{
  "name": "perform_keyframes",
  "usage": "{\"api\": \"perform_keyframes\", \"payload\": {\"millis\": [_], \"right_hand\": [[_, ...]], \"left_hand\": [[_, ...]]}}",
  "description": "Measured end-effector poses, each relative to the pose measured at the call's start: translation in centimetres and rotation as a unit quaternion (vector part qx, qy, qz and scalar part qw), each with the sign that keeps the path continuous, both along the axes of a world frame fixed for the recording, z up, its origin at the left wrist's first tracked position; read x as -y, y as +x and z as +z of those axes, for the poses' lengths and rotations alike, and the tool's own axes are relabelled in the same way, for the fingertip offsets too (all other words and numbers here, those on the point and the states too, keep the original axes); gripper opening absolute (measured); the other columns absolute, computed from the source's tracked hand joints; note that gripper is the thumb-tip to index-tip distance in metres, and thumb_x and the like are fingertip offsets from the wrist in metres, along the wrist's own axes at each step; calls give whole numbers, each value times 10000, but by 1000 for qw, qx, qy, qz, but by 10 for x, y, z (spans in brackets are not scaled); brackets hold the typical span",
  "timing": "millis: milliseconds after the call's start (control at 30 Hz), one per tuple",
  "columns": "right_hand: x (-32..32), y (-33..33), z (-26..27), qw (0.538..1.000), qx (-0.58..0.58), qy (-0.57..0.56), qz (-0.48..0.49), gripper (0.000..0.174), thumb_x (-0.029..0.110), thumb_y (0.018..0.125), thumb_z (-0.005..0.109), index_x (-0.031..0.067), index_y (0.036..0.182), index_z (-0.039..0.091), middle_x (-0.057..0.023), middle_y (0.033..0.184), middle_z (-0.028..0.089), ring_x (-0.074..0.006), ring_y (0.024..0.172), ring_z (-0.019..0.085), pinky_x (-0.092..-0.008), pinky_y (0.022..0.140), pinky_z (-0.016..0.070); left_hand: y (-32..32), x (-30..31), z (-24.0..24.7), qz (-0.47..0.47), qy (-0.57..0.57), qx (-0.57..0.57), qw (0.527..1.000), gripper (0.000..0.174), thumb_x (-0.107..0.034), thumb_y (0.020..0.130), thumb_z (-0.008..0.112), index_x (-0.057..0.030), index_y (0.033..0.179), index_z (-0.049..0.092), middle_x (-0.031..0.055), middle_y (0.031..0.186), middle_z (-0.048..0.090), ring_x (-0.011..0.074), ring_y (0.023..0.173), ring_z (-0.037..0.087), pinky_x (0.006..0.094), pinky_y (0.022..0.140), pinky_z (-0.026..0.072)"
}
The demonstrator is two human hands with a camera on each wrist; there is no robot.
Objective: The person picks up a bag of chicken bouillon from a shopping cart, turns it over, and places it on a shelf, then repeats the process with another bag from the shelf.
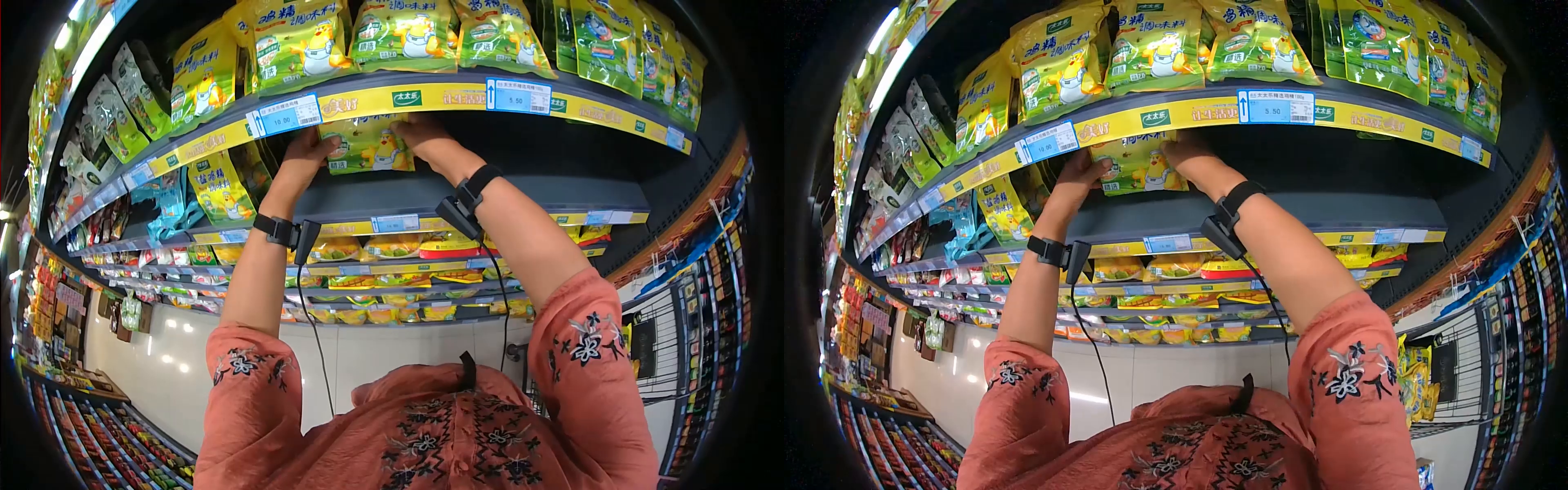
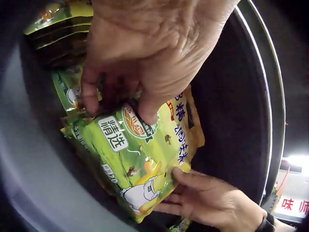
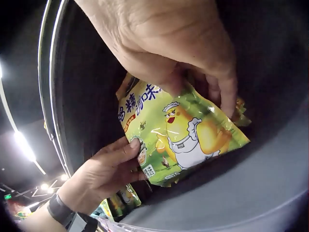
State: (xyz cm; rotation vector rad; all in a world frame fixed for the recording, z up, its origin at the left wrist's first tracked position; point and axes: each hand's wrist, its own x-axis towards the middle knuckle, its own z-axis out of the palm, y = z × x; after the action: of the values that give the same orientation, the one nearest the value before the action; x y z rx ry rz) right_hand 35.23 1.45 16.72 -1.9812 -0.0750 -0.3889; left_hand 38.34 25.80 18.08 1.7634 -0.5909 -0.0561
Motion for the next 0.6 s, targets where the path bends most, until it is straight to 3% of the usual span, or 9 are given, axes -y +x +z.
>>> {"api": "perform_keyframes", "payload": {"millis": [100,233,300,400,500,600], "right_hand": [[3,8,-4,995,4,-87,-38,437,187,905,636,-8,1291,570,-193,1202,664,-295,1108,630,-367,968,467],[13,22,-27,988,39,-150,18,461,239,870,680,-10,1250,598,-196,1156,680,-318,1069,654,-380,936,492],[14,21,-31,980,33,-195,18,477,276,843,709,-9,1214,619,-198,1152,680,-339,1053,661,-394,920,505],[7,13,-22,944,-91,-316,-34,548,330,790,756,28,1231,634,-208,1226,654,-353,1150,626,-423,970,510],[3,1,-18,936,-114,-333,-32,523,365,794,759,54,1204,666,-192,1201,672,-336,1128,645,-425,941,528],[4,-5,-23,947,-96,-305,-32,526,411,800,749,18,1141,675,-207,1115,687,-358,1044,660,-417,906,519]], "left_hand": [[21,0,-15,-21,-20,12,999,519,-241,941,661,-45,1384,474,59,1202,638,135,1028,615,285,814,507],[38,-1,-29,-12,-8,28,999,535,-224,953,645,-43,1408,427,75,1238,617,152,1061,624,293,833,537],[45,-1,-33,2,-7,20,1000,550,-232,921,672,-17,1383,464,102,1180,646,170,985,636,295,796,519],[50,-4,-37,27,32,10,999,584,-238,883,708,-2,1367,480,133,1169,656,204,961,646,310,798,516],[44,-9,-35,38,114,45,992,633,-238,855,737,0,1372,461,152,1185,652,233,982,649,332,828,518],[36,-10,-39,15,162,90,983,655,-178,856,739,-16,1398,409,131,1244,613,226,1046,632,340,875,516]]}}
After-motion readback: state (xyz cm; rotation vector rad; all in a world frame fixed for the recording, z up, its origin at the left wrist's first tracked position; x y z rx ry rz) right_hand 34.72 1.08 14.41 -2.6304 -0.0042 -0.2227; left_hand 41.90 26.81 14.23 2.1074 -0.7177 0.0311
